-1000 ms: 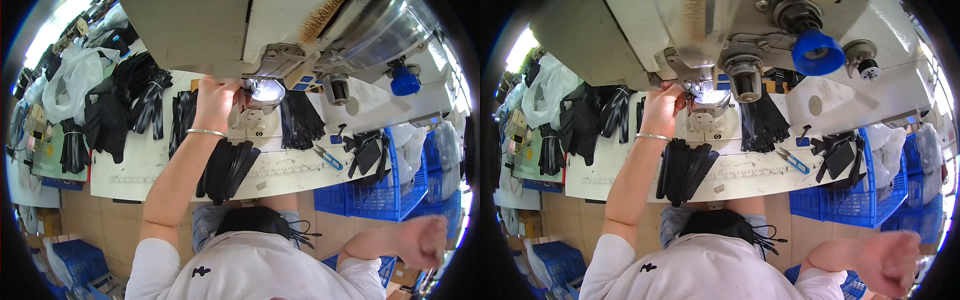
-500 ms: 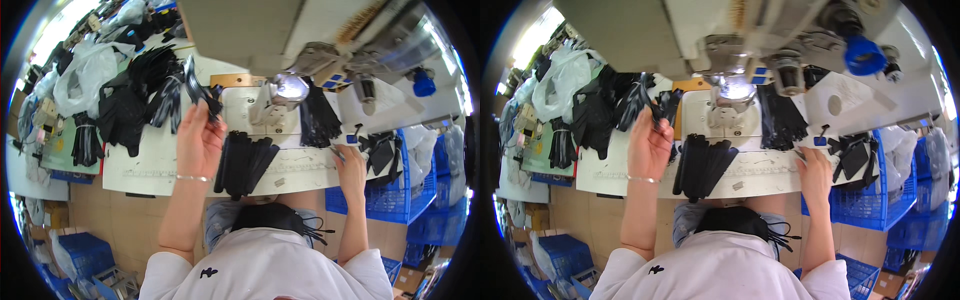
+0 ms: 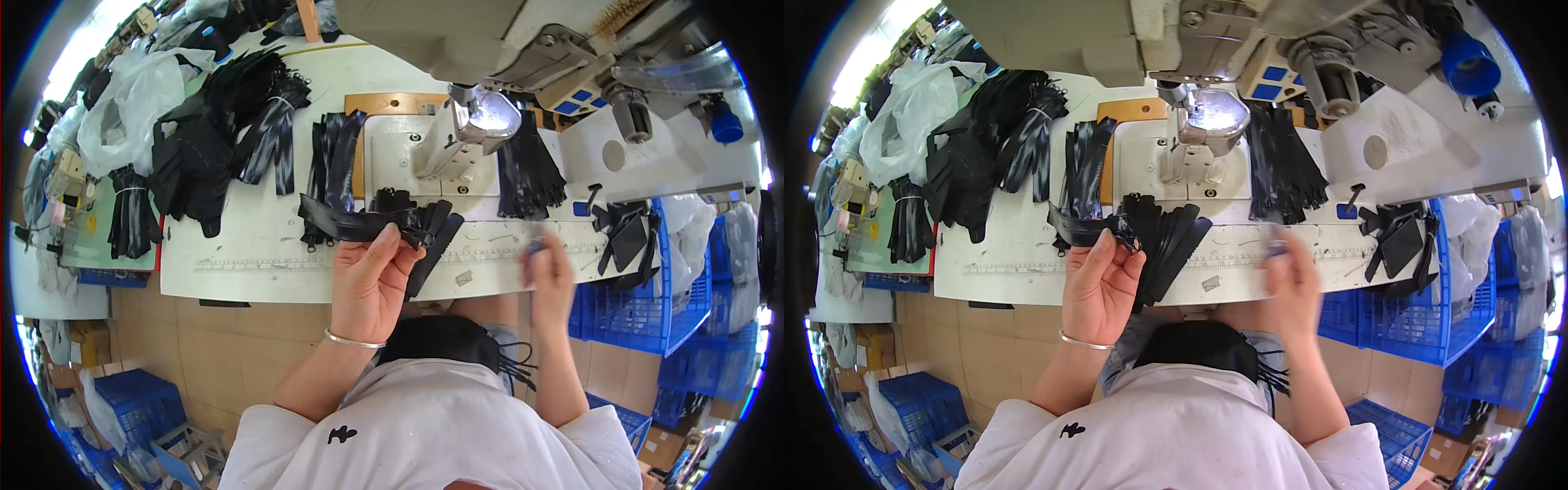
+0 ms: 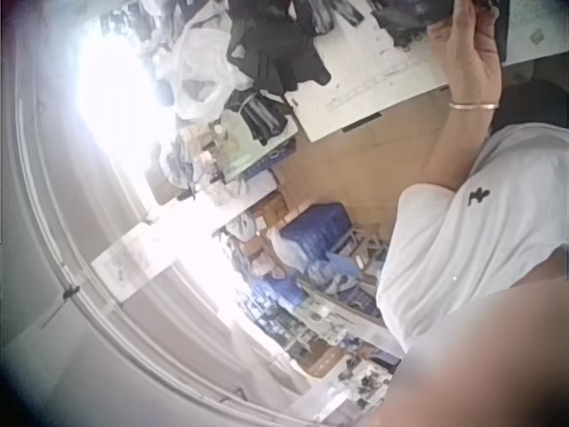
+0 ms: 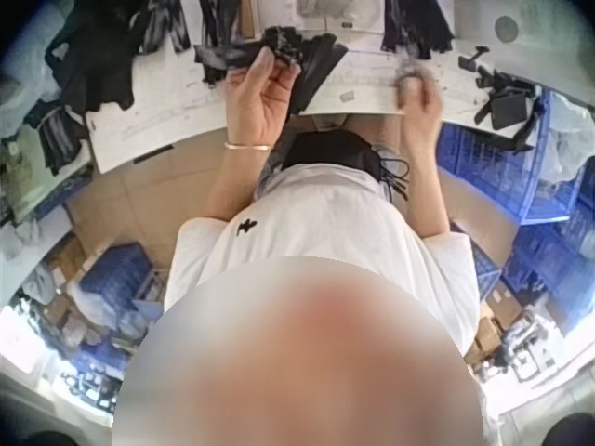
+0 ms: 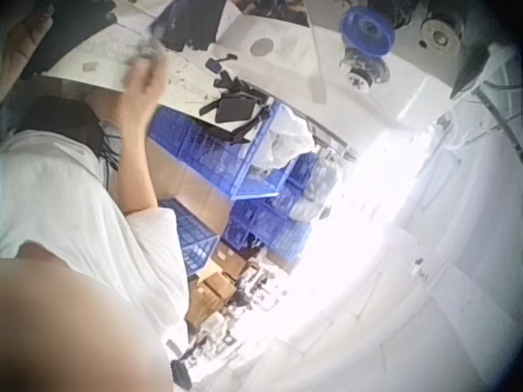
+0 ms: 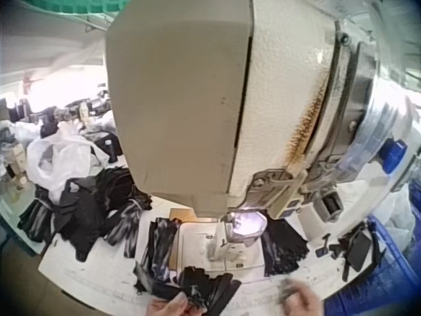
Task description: Aligning and sewing black fabric components at an industrial sewing machine.
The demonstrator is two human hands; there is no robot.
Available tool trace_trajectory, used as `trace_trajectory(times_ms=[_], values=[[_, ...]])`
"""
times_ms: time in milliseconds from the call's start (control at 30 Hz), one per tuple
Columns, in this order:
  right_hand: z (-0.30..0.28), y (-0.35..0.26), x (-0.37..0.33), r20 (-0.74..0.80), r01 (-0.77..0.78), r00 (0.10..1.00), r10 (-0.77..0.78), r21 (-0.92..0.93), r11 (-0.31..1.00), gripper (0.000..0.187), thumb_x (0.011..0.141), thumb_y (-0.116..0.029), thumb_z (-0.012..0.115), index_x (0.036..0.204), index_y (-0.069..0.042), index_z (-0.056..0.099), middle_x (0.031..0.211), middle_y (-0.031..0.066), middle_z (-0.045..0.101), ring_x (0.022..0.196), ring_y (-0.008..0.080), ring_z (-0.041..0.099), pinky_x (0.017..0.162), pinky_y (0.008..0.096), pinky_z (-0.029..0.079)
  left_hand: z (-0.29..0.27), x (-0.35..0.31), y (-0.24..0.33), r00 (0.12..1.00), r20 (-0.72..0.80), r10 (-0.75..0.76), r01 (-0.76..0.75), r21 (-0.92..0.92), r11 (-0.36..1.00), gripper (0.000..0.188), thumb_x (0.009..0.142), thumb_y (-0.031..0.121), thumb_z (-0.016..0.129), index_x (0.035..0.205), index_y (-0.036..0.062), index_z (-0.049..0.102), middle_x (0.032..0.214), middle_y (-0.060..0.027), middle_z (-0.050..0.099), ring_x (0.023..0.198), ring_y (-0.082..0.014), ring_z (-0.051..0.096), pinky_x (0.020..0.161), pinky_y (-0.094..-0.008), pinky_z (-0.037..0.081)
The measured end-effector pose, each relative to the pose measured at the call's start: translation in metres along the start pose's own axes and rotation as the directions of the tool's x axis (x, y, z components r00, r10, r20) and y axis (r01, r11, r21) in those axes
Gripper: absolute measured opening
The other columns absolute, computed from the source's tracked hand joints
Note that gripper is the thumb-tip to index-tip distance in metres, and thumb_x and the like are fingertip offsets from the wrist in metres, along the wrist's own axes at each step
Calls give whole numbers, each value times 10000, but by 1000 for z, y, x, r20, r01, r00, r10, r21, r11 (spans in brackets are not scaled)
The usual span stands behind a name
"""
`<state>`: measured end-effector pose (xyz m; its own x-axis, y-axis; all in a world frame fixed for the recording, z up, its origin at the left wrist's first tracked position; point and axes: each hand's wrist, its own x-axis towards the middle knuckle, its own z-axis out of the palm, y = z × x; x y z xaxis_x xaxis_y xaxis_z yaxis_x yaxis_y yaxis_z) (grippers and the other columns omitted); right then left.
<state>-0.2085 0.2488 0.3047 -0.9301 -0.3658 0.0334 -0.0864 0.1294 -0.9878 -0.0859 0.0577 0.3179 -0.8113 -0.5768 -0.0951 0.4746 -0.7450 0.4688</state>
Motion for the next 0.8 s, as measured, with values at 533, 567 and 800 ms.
trace_trajectory(times_ms=[533, 567, 800], values=[[94, -44, -14, 456, -15, 889, -36, 108, 994, 227, 955, -236, 546, 970, -11, 579, 627, -34, 454, 590, 39, 405, 516, 206, 342, 2, -11, 1, 994, -105, 18, -17, 11, 1000, 87, 867, 34, 640, 938, 79, 616, 854, -19, 647, 758, -103, 604, 728, -251, 482], [94, -44, -14, 450, -3, 892, -44, 102, 995, 231, 956, -240, 545, 962, -12, 578, 628, -35, 451, 587, 40, 400, 515, 205, 340, 0, -10, 1, 995, -100, 22, -21, 14, 1000, 92, 865, 35, 643, 941, 78, 615, 854, -20, 645, 752, -102, 599, 720, -249, 478], [88, -36, -6, 420, -49, 908, -7, 121, 991, 228, 952, -244, 552, 925, -23, 598, 627, -33, 451, 573, 41, 378, 510, 209, 333, -4, -10, 4, 987, -133, 91, -80, 87, 993, 132, 841, 26, 672, 955, 55, 611, 858, -34, 647, 741, -102, 589, 690, -243, 466]])
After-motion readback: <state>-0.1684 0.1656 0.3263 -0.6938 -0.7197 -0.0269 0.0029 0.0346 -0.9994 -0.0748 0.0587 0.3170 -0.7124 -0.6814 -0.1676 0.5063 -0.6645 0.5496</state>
